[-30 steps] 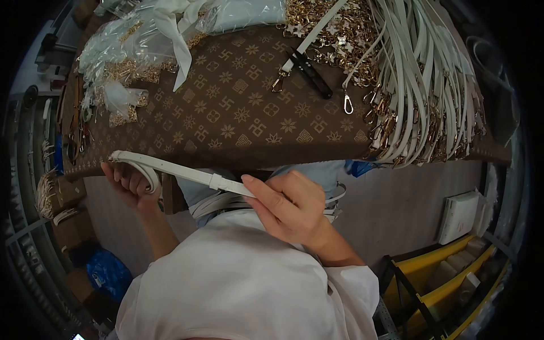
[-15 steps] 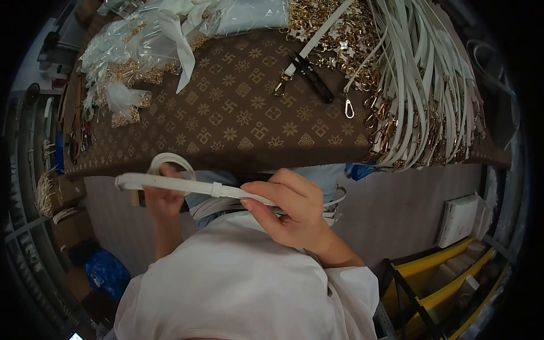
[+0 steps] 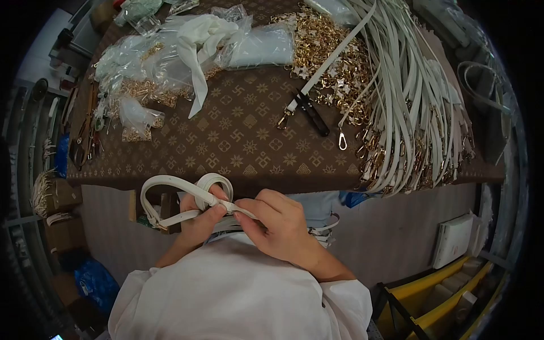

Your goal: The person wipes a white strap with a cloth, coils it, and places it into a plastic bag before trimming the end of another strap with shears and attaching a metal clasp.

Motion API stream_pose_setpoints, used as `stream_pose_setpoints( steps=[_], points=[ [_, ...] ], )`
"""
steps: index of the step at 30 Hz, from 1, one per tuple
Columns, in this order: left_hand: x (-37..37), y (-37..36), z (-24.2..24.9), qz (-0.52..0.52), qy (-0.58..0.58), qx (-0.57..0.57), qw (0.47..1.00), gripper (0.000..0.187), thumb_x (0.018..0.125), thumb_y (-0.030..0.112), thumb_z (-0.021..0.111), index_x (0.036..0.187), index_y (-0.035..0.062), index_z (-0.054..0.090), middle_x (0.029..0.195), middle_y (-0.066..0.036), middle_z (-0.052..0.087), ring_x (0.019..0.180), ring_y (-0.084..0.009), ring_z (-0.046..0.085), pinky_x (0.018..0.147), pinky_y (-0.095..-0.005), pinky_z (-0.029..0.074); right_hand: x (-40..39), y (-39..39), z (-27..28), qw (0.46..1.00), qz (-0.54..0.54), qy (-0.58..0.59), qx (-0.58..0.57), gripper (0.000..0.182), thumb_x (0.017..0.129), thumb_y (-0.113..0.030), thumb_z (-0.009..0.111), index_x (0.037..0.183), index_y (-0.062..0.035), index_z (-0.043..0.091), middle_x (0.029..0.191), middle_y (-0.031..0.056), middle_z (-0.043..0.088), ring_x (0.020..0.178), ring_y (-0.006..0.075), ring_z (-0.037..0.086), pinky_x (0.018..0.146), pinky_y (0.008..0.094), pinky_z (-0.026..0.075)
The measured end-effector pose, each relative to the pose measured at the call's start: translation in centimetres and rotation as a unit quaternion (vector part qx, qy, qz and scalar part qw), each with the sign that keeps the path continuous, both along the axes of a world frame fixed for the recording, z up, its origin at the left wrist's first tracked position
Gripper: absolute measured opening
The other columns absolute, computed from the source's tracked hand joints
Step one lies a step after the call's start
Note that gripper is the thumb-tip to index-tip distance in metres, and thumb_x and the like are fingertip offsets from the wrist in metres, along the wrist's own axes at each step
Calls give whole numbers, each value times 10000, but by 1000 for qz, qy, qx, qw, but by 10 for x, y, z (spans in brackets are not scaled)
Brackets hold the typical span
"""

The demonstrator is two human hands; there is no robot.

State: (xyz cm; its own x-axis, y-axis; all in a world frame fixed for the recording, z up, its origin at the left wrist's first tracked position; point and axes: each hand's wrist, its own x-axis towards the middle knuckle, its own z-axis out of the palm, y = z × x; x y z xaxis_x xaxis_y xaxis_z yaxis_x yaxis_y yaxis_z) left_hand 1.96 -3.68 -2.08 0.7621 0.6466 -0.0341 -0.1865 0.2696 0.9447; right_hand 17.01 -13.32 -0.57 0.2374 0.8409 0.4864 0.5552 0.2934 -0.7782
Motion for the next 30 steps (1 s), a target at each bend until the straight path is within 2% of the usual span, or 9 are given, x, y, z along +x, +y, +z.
stream_pose_setpoints(
  steps=[6,9,14,18,20,23,27,29,30],
  points=[
    [-8,2,-12,16,-2,-25,1000,181,811,93,629,963,5,583,831,-21,584,704,-47,513,605,-180,409,2,5,6,994,7,58,-94,146,698,-22,675,831,-28,615,654,48,515,521,174,504,428,275,389],
    [-5,2,-7,-19,-1,-11,1000,167,817,69,613,968,-3,609,848,-27,610,741,-61,548,636,-191,443,3,15,5,994,33,-83,-64,114,731,-12,641,841,-19,610,693,65,529,569,188,528,479,273,412],
    [-6,11,4,-28,29,82,996,181,812,68,623,976,-7,607,867,-50,627,800,-99,587,698,-224,475,-12,18,1,968,92,178,-155,84,813,-73,599,849,3,587,744,76,529,578,155,510,510,252,400],
    [-10,18,13,-9,55,103,993,186,803,78,636,966,-4,608,866,-52,630,788,-102,587,694,-228,474,-8,24,-2,962,127,187,-152,85,833,-84,586,830,-1,572,713,36,518,578,93,479,478,218,361],
    [-11,18,16,-1,47,107,993,232,770,115,673,951,-15,606,819,-44,617,771,-98,568,682,-230,466,-7,24,3,787,159,504,-319,58,827,-63,591,806,-19,560,691,-8,501,580,47,439,467,193,318],
    [-15,17,7,6,19,9,1000,214,798,169,654,914,-2,596,823,-34,599,750,-96,553,651,-228,455,-15,30,-2,716,175,619,-272,60,818,-52,600,790,-41,548,683,-35,488,577,24,400,481,178,287],
    [-18,19,8,43,-17,36,998,207,827,190,629,903,3,582,794,-16,576,721,-67,507,618,-205,409,-35,41,3,832,148,501,-186,82,817,-57,597,767,-36,536,681,-39,477,579,22,380,499,181,288],
    [-18,20,5,51,-122,-72,989,280,822,250,640,926,0,568,766,-3,532,693,-64,465,583,-205,381,-37,52,5,930,139,329,-88,104,816,-59,594,744,-30,526,682,-40,471,589,19,370,506,181,287],
    [-19,22,5,53,-124,-74,988,280,822,250,640,926,0,568,766,-3,532,693,-64,465,583,-205,381,-37,55,8,930,140,327,-90,104,816,-59,594,744,-30,526,682,-40,471,589,19,370,506,181,287]
  ],
)
